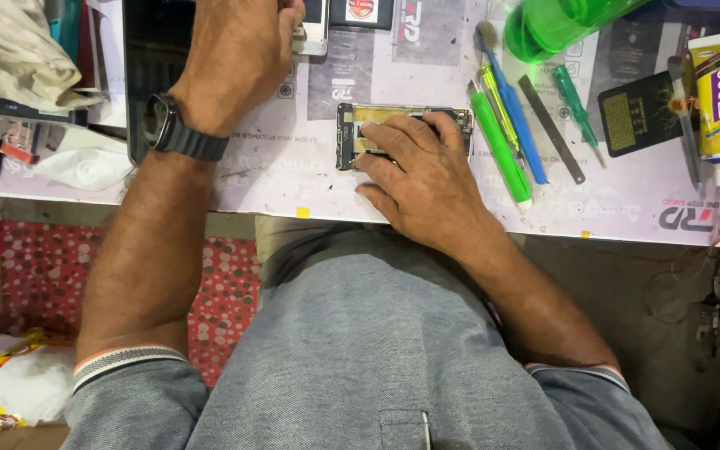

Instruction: The person disassembles the internal components of a mobile phone using a small pry tool and a brush, then interacts with another functional mobile phone showing an incoming call.

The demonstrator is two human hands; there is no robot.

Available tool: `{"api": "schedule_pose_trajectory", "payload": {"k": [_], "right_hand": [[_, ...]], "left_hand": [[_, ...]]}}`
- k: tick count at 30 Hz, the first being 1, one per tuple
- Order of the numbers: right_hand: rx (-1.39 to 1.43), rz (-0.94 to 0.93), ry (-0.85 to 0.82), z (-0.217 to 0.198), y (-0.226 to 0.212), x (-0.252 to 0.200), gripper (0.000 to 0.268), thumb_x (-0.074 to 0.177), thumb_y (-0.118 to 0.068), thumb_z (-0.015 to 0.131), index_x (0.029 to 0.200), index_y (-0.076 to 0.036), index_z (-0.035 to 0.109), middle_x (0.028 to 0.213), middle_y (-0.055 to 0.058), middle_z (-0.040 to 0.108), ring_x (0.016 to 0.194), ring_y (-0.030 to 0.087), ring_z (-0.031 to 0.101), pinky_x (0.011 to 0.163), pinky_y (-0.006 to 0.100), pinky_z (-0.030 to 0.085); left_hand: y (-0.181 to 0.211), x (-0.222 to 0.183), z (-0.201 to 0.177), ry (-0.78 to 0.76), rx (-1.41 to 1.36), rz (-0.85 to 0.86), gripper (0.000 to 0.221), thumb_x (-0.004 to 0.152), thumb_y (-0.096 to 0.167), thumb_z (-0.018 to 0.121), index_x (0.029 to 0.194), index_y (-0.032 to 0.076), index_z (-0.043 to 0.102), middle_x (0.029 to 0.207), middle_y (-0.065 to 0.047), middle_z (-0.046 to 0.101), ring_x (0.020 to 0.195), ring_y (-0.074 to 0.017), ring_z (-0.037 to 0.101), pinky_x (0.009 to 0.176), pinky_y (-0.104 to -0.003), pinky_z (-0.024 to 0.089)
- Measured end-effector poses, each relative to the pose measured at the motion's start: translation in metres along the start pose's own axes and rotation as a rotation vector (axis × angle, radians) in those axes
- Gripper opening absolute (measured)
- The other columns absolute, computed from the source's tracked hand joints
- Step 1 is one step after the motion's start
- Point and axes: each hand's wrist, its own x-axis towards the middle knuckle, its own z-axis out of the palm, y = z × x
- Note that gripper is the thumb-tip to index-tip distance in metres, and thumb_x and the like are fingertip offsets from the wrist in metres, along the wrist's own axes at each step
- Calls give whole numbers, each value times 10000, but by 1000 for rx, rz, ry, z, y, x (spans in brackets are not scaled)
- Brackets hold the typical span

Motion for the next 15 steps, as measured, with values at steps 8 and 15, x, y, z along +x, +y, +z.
{"api": "schedule_pose_trajectory", "payload": {"k": [8,15], "right_hand": [[5,5,-3,2,1,-1,287,893,-258,823,1113,-95,738,1370,90,631,1314,280,536,1127,523,332],[10,3,4,2,1,-1,284,896,-257,823,1114,-96,737,1372,90,629,1316,279,533,1127,517,334]], "left_hand": [[-1,1,3,5,-22,36,51,1032,-32,674,1025,17,662,928,-89,698,805,-240,676,751,-385,527],[1,4,-1,43,-74,45,84,1003,-24,732,1037,25,673,964,-77,721,850,-209,714,748,-342,556]]}}
